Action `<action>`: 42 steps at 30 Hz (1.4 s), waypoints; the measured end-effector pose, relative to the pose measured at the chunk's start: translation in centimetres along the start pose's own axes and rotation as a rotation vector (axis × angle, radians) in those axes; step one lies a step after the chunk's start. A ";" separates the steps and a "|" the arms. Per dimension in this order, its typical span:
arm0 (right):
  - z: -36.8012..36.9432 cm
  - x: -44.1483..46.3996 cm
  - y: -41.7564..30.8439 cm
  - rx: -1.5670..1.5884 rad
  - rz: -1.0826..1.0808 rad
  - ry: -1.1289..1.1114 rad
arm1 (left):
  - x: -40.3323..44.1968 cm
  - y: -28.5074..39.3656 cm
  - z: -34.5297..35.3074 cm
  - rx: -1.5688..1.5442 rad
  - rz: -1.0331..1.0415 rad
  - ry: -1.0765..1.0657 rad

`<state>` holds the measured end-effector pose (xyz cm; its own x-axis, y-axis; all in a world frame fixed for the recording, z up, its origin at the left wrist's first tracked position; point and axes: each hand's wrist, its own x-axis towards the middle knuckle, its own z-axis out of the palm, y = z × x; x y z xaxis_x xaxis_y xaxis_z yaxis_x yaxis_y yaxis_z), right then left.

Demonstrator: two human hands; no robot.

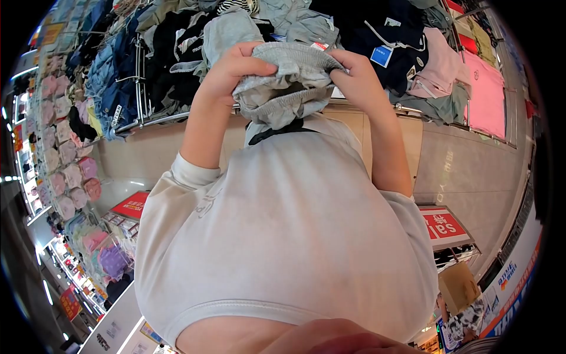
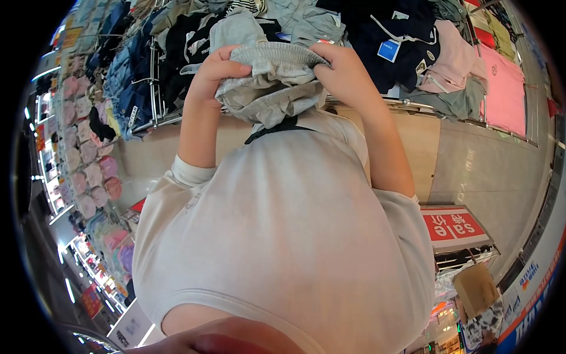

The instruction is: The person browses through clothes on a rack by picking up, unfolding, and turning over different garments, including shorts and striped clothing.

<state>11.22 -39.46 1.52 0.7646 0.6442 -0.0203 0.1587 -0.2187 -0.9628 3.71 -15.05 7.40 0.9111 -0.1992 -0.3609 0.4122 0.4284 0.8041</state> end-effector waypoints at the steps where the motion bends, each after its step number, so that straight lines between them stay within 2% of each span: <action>1: 0.2 0.0 -0.3 -0.089 -0.019 0.044 | 0.2 -0.1 -0.7 0.013 0.023 -0.006; 2: 0.3 0.1 -0.3 -0.087 -0.021 0.043 | 0.1 0.1 -1.0 0.014 0.023 -0.004; 4: 0.5 0.2 -0.3 -0.388 -0.193 0.214 | -0.3 0.4 -1.3 0.005 0.046 0.056; 7: 0.5 0.0 -0.7 -0.497 -0.151 0.259 | -1.1 0.9 -1.3 0.025 0.103 0.123; 11: -0.1 -0.1 0.2 -0.466 -0.113 0.274 | -2.2 1.7 -2.5 0.111 0.186 0.221; 13: -0.6 -0.3 0.9 -0.234 -0.041 0.225 | -2.8 2.1 -2.5 0.215 0.254 0.339; 14: -0.6 -0.4 1.1 -0.233 -0.041 0.224 | -3.1 2.1 -2.7 0.216 0.254 0.341; 17: -0.5 -0.7 1.1 -0.119 -0.010 0.243 | -3.9 2.0 -2.6 0.390 0.318 0.518; 19: -0.3 -0.8 0.6 -0.215 -0.031 0.292 | -4.3 1.9 -2.0 0.397 0.321 0.537; 23: -0.3 -0.8 0.4 -0.196 -0.039 0.285 | -4.5 1.6 -1.9 0.452 0.290 0.560; 24: -0.2 -0.9 0.3 -0.346 -0.101 0.370 | -4.7 1.6 -1.9 0.454 0.288 0.562; 25: -0.2 -1.0 0.3 -0.497 -0.162 0.455 | -5.0 1.6 -1.9 0.690 0.279 0.639; 26: -0.2 -1.1 0.5 -0.497 -0.160 0.456 | -5.1 1.7 -1.9 0.926 0.268 0.711; 28: -0.3 -1.1 0.8 -0.539 -0.130 0.513 | -5.6 2.0 -2.6 0.932 0.261 0.760; 30: -0.9 -0.8 1.2 -0.535 -0.099 0.517 | -6.0 2.2 -3.5 0.954 0.371 0.940; 32: -1.6 -0.8 1.5 -0.529 -0.067 0.515 | -6.2 2.2 -5.1 1.025 0.511 1.023; 34: -2.2 -0.5 1.4 -0.537 -0.058 0.566 | -6.6 2.4 -6.2 1.060 0.548 1.157; 36: -2.2 -0.1 1.2 -0.533 -0.048 0.539 | -6.9 2.2 -6.4 1.110 0.531 1.186; 38: -1.6 0.6 1.4 -0.278 -0.034 0.433 | -6.8 1.9 -5.8 1.157 0.509 1.207; 39: -1.0 1.2 1.7 -0.277 -0.033 0.431 | -6.6 1.7 -5.3 1.364 0.402 1.131; 40: -0.1 1.9 2.1 -0.017 -0.047 0.354 | -6.4 1.6 -4.6 1.563 0.286 1.046; 41: 0.8 2.4 2.1 0.242 -0.058 0.272 | -6.0 1.4 -3.7 1.602 0.115 1.035; 42: 1.6 2.5 1.2 0.335 -0.030 0.210 | -5.6 1.0 -3.1 1.663 0.049 1.001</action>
<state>12.32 -36.98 -0.11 0.8792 0.4754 0.0311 -0.0035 0.0717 -0.9974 -0.98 -10.78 8.82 0.8407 0.5382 0.0598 0.5218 -0.8346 0.1763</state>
